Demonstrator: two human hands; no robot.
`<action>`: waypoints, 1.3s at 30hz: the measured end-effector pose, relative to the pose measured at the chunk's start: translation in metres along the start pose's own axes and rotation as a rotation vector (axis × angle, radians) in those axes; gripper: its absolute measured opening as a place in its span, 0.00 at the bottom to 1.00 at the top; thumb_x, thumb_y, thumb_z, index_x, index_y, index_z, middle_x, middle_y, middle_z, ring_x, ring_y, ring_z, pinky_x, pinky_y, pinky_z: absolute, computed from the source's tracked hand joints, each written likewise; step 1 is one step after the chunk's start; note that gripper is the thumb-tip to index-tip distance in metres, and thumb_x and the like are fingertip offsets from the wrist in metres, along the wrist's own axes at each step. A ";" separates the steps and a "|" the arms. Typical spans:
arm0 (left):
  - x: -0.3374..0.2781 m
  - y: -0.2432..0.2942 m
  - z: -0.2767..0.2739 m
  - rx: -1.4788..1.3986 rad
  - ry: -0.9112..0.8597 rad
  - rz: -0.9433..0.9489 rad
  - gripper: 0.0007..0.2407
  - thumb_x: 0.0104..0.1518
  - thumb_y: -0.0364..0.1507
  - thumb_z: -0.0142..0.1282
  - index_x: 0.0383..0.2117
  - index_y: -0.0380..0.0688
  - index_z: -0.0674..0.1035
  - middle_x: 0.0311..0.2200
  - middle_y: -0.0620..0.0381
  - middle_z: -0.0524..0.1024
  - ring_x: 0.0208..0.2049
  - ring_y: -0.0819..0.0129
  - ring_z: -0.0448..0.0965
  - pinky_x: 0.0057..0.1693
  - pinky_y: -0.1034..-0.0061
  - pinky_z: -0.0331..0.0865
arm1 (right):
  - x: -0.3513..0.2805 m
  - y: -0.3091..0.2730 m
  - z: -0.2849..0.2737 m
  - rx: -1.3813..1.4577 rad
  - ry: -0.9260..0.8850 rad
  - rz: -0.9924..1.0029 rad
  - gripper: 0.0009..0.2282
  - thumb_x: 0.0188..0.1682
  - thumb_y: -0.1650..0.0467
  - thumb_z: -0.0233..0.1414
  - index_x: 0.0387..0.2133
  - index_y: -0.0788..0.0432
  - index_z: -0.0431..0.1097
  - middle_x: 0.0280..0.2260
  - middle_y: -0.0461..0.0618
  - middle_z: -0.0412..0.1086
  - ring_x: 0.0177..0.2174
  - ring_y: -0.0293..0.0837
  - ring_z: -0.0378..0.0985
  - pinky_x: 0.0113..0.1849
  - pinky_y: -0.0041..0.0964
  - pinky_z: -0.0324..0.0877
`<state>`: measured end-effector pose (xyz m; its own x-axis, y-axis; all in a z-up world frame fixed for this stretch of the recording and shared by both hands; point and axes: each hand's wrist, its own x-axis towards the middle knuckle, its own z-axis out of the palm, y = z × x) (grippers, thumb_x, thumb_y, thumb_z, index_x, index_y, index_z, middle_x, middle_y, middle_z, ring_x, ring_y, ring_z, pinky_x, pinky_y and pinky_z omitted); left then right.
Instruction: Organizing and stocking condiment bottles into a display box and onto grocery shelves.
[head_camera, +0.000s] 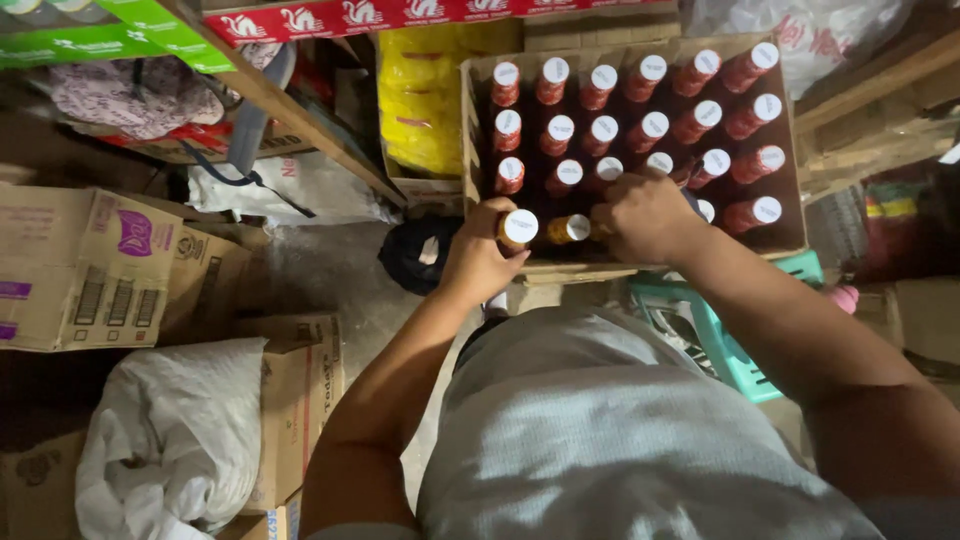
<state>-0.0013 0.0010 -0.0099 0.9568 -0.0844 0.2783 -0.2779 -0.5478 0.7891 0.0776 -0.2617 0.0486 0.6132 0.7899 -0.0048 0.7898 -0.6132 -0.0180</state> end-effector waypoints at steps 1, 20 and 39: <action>0.000 -0.001 0.000 0.002 -0.017 -0.010 0.28 0.41 0.24 0.73 0.50 0.46 0.71 0.48 0.48 0.75 0.50 0.45 0.78 0.54 0.60 0.74 | 0.002 -0.003 -0.003 0.017 -0.069 0.030 0.07 0.40 0.62 0.58 0.25 0.50 0.78 0.29 0.49 0.75 0.36 0.51 0.79 0.38 0.47 0.72; 0.010 -0.002 -0.008 -0.072 -0.078 0.074 0.28 0.38 0.24 0.75 0.49 0.48 0.74 0.48 0.49 0.73 0.52 0.46 0.75 0.56 0.61 0.72 | 0.020 -0.029 -0.010 0.122 0.165 -0.226 0.08 0.38 0.64 0.60 0.31 0.47 0.78 0.28 0.48 0.72 0.35 0.51 0.77 0.40 0.47 0.73; 0.042 -0.038 0.014 -0.160 -0.495 -0.133 0.24 0.32 0.18 0.69 0.41 0.43 0.78 0.33 0.52 0.81 0.36 0.59 0.82 0.44 0.65 0.76 | 0.023 -0.031 0.003 0.264 0.243 -0.090 0.05 0.36 0.67 0.60 0.23 0.53 0.75 0.27 0.51 0.71 0.32 0.55 0.76 0.34 0.51 0.70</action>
<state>0.0509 0.0067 -0.0353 0.9000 -0.4263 -0.0909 -0.1239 -0.4502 0.8843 0.0671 -0.2245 0.0464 0.5523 0.7967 0.2453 0.8287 -0.4928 -0.2652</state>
